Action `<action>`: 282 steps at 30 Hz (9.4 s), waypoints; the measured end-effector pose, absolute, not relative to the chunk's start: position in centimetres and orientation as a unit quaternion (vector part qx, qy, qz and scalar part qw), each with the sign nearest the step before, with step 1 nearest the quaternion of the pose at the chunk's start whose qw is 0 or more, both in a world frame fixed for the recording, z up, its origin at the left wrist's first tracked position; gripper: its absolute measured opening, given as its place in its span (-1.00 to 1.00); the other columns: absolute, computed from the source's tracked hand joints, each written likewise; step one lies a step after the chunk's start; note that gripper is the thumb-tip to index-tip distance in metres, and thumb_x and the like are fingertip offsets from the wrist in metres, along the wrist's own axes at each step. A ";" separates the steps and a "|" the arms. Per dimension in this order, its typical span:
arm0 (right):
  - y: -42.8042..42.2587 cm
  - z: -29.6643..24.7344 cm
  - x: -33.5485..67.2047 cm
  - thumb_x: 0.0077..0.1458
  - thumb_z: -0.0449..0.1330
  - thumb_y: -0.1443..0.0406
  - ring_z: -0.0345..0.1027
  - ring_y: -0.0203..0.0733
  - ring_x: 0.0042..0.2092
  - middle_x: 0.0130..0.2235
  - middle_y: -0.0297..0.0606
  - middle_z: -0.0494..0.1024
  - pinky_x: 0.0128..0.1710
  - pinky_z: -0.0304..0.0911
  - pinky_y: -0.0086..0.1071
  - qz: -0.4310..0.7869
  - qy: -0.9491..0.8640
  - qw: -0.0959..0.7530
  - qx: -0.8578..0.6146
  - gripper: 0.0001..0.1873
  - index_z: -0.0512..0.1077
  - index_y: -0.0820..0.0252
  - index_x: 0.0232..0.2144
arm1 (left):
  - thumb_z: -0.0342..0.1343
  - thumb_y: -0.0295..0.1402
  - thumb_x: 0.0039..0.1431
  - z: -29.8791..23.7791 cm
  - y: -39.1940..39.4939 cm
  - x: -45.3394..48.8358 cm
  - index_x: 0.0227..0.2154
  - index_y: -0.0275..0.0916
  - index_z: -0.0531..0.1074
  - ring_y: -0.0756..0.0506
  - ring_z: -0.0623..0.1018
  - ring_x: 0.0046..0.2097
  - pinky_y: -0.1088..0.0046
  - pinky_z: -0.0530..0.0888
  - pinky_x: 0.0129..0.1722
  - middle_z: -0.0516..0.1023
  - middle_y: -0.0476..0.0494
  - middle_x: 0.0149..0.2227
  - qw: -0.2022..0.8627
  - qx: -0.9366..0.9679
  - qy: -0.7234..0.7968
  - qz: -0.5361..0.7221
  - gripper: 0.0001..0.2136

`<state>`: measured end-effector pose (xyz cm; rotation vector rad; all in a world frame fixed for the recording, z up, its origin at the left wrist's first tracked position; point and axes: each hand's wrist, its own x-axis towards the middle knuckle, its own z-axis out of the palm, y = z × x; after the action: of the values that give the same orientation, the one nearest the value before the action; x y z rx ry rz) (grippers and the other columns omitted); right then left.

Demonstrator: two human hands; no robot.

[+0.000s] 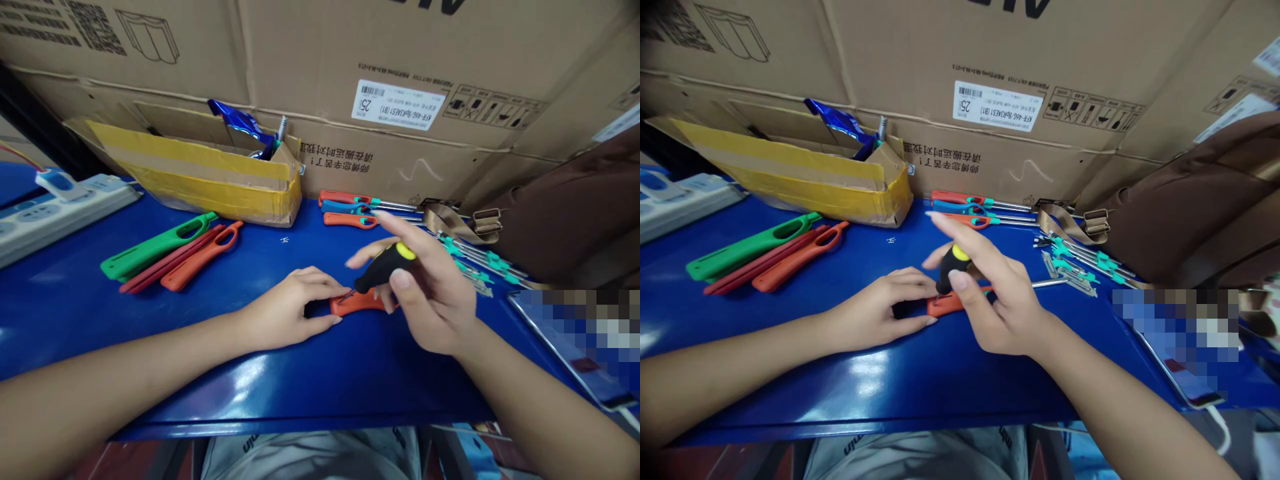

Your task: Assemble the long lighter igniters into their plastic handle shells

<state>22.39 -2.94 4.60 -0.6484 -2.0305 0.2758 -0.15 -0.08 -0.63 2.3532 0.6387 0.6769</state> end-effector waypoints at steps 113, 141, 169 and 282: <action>-2.8 5.4 23.0 0.31 0.17 0.33 0.55 -0.17 -0.27 -0.11 -0.18 0.64 -0.29 0.48 -0.31 -0.018 -0.855 0.429 -0.292 -0.53 0.33 0.08 0.24 | 0.37 -0.31 0.16 -0.9 0.1 0.0 -0.04 -0.20 0.60 -0.15 0.57 -0.08 0.28 0.48 0.01 0.61 -0.14 -0.15 0.314 0.869 0.265 0.276 -0.69; -2.4 4.8 22.4 0.33 0.11 0.38 0.54 -0.17 -0.19 -0.03 -0.17 0.61 -0.31 0.50 -0.30 0.087 -0.843 0.458 -0.268 -0.59 0.38 0.05 0.18 | 0.37 -0.35 0.16 -0.9 0.1 0.0 -0.04 -0.25 0.60 -0.11 0.56 -0.10 0.31 0.49 -0.01 0.59 -0.13 -0.16 0.308 0.871 0.260 0.280 -0.69; -2.7 5.7 22.9 0.25 0.26 0.32 0.52 -0.12 -0.13 -0.13 -0.15 0.62 -0.19 0.52 -0.26 -0.058 -0.855 0.454 -0.245 -0.67 0.43 0.14 0.07 | 0.36 -0.35 0.16 -0.7 0.1 0.1 -0.08 -0.17 0.62 -0.11 0.58 -0.12 0.32 0.53 -0.04 0.61 -0.10 -0.17 0.304 0.869 0.271 0.281 -0.75; 3.7 3.5 33.5 -0.21 0.38 0.36 0.23 -0.40 -0.55 -0.49 -0.46 0.45 -0.59 0.19 -0.49 0.480 -0.348 0.688 -0.418 -0.70 0.44 0.17 -0.34 | 0.10 -0.41 0.23 2.0 16.7 8.1 0.07 -0.28 0.52 -0.27 0.49 -0.01 0.16 0.48 0.02 0.53 -0.30 -0.05 -0.058 0.906 0.360 0.214 -0.64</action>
<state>33.47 3.70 3.52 -0.9346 -0.7796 1.0737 8.12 16.66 1.96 2.9573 1.1744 0.6987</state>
